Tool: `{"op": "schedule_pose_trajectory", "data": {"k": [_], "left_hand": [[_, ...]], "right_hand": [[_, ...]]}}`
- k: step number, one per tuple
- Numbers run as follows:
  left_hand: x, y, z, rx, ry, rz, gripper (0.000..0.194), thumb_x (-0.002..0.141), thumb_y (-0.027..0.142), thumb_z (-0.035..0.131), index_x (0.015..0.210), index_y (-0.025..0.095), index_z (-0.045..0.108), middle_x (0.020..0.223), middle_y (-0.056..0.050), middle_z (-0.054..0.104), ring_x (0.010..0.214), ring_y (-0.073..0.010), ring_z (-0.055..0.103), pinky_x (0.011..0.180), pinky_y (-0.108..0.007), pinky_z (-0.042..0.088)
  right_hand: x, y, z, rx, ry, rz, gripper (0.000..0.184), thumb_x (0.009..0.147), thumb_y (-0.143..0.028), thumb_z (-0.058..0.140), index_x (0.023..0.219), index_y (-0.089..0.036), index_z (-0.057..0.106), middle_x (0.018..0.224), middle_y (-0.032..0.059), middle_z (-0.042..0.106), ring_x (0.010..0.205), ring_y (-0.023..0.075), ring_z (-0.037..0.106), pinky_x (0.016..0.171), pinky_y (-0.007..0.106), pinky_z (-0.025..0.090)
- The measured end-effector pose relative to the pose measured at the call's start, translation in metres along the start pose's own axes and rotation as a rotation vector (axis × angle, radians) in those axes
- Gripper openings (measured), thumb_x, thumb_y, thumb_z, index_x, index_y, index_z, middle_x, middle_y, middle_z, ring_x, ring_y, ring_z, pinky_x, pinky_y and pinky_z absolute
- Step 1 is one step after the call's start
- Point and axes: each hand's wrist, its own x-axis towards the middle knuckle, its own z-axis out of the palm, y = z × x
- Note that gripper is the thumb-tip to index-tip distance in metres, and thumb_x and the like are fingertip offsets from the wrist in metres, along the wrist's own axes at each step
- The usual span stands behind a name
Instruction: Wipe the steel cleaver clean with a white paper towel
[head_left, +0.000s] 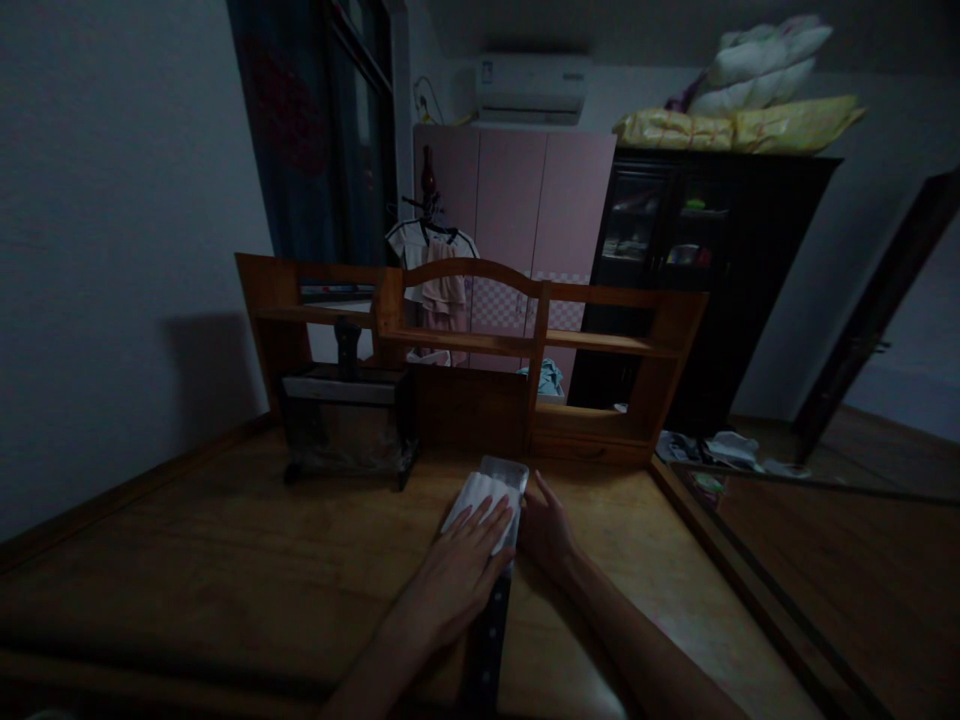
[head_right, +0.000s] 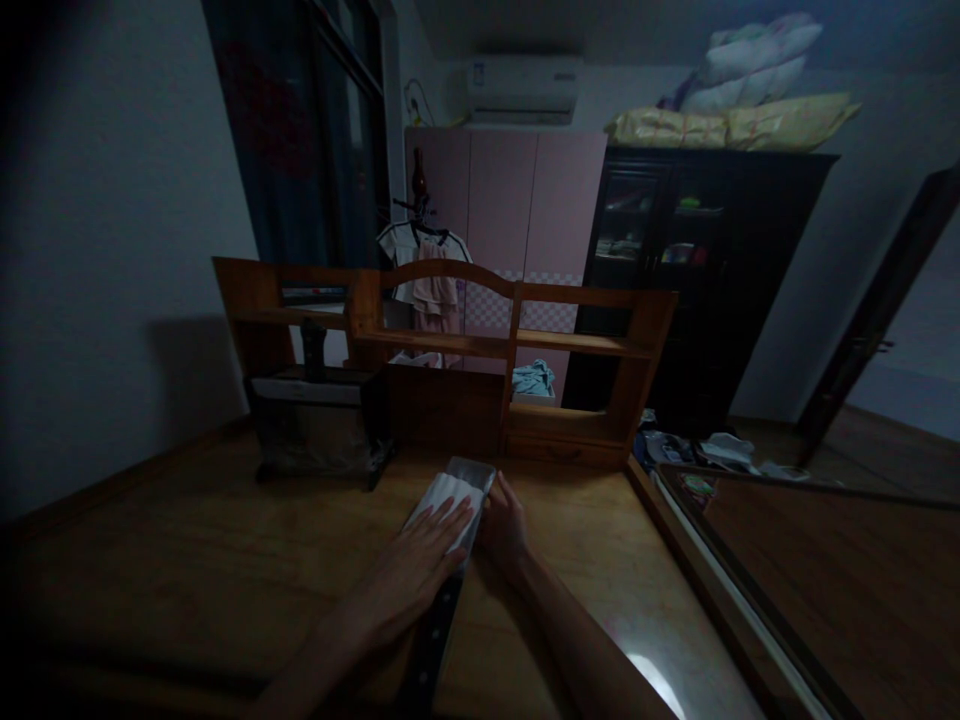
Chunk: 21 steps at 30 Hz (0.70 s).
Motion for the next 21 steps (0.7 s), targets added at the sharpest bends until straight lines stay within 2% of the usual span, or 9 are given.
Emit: {"op": "schedule_pose_trajectory", "data": {"k": [3,6,11,18,21], "left_hand": [[-0.006,0.004,-0.004,0.001,-0.002,0.003,0.052,0.101,0.04,0.025,0.149,0.028,0.014,0.155,0.002,0.019,0.143,-0.0162,0.019,0.116,-0.041,0.026],[-0.01,0.008,-0.004,0.006,0.024,-0.003,0.051,0.101,0.036,0.025,0.15,0.027,0.014,0.155,0.001,0.019,0.143,-0.016,0.019,0.116,-0.04,0.027],[-0.015,0.016,-0.002,0.029,0.05,0.001,0.052,0.1,0.032,0.027,0.15,0.024,0.013,0.156,0.001,0.019,0.143,-0.0158,0.019,0.116,-0.039,0.027],[-0.024,0.027,-0.009,0.062,0.034,0.008,0.054,0.099,0.027,0.029,0.15,0.022,0.013,0.156,0.001,0.017,0.143,-0.0161,0.018,0.117,-0.039,0.026],[-0.025,0.028,-0.011,0.062,0.029,0.001,0.054,0.098,0.025,0.029,0.15,0.022,0.013,0.156,0.001,0.016,0.143,-0.0165,0.017,0.117,-0.039,0.026]], "right_hand": [[0.007,0.004,-0.004,0.012,0.06,-0.027,0.036,0.089,-0.046,0.045,0.106,-0.02,0.064,0.064,-0.0002,0.067,0.052,0.0165,0.061,0.06,0.03,0.049],[0.013,0.008,-0.006,0.037,0.115,-0.004,0.034,0.088,-0.042,0.045,0.097,-0.016,0.065,0.06,0.0013,0.066,0.053,0.0169,0.061,0.061,0.029,0.049],[0.013,0.006,-0.002,0.045,0.083,0.14,0.039,0.085,-0.043,0.048,0.09,-0.009,0.066,0.068,0.0081,0.071,0.067,0.0202,0.068,0.073,0.031,0.05],[0.007,0.006,0.003,-0.012,0.082,0.105,0.03,0.082,-0.032,0.051,0.088,-0.008,0.067,0.068,0.0077,0.072,0.063,0.0177,0.068,0.077,0.029,0.05],[0.005,0.006,0.005,-0.009,0.062,0.092,0.025,0.079,-0.028,0.053,0.088,-0.01,0.068,0.069,0.007,0.072,0.068,0.0197,0.068,0.079,0.033,0.051]]}}
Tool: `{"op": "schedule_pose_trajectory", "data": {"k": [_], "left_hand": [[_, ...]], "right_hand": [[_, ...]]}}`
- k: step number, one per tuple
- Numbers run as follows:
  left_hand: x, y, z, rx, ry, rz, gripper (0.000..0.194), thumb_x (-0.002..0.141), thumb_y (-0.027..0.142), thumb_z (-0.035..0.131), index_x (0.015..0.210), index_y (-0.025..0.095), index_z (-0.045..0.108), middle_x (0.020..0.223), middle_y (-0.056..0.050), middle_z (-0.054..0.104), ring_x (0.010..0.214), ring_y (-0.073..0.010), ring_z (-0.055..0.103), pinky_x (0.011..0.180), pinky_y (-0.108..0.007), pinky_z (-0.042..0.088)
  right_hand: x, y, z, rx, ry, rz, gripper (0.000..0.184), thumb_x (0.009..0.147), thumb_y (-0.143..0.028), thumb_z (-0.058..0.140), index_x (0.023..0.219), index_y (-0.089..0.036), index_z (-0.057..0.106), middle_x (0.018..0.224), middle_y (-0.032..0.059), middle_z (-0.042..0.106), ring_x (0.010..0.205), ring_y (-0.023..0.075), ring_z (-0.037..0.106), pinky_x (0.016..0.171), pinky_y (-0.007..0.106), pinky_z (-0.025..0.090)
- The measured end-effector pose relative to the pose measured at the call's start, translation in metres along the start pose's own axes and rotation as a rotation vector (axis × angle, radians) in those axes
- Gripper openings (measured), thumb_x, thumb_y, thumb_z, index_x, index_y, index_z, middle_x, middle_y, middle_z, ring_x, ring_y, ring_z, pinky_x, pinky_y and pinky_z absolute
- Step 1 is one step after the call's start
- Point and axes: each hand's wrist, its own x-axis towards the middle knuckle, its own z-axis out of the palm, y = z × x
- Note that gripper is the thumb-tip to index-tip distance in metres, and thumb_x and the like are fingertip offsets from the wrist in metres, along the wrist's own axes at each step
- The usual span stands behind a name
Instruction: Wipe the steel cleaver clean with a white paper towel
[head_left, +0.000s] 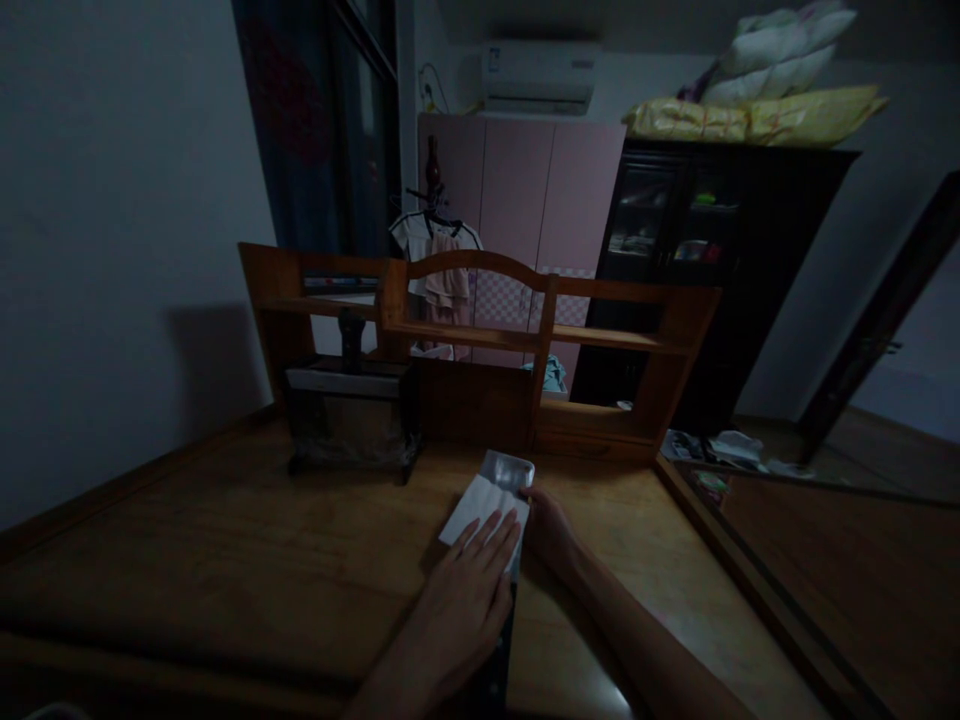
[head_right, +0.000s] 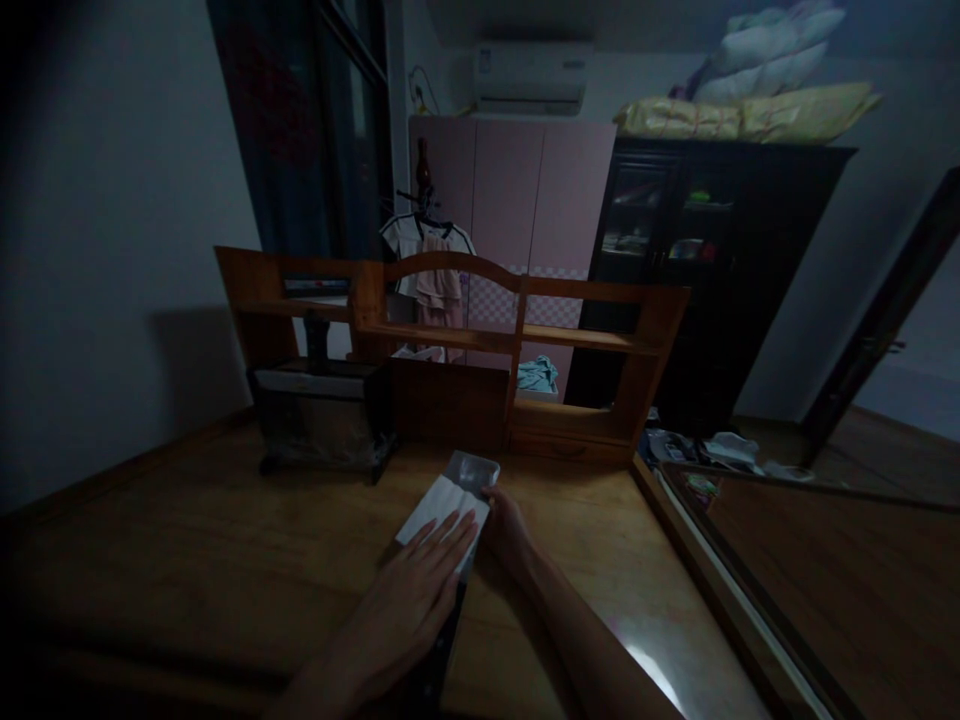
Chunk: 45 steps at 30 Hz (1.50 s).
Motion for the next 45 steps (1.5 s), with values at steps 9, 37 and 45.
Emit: {"op": "schedule_pose_trajectory", "data": {"k": [9,37,45], "left_hand": [[0.007,0.001,0.003,-0.03,0.023,-0.015,0.052,0.1,0.031,0.026,0.15,0.024,0.014,0.155,0.002,0.019,0.143,-0.0159,0.018,0.117,-0.039,0.025],[0.061,-0.009,0.028,0.006,0.125,-0.114,0.048,0.098,0.033,0.025,0.144,0.022,0.035,0.15,-0.002,0.036,0.139,-0.0193,0.03,0.115,-0.042,0.025],[0.049,-0.011,0.018,0.021,0.067,-0.144,0.048,0.098,0.035,0.028,0.143,0.021,0.037,0.15,-0.002,0.034,0.14,-0.0216,0.029,0.114,-0.045,0.027]], "right_hand": [[-0.003,-0.003,0.004,0.042,0.046,-0.145,0.025,0.079,-0.024,0.049,0.092,-0.016,0.069,0.072,0.0055,0.072,0.082,0.0257,0.069,0.084,0.042,0.05],[-0.004,-0.007,-0.003,0.082,-0.056,-0.091,0.051,0.088,-0.058,0.043,0.108,-0.016,0.064,0.098,0.0095,0.072,0.099,0.0249,0.066,0.092,0.044,0.047],[-0.005,-0.006,-0.008,0.031,-0.018,-0.11,0.05,0.087,-0.059,0.043,0.103,-0.016,0.064,0.085,0.0082,0.073,0.082,0.0232,0.069,0.078,0.039,0.052]]}}
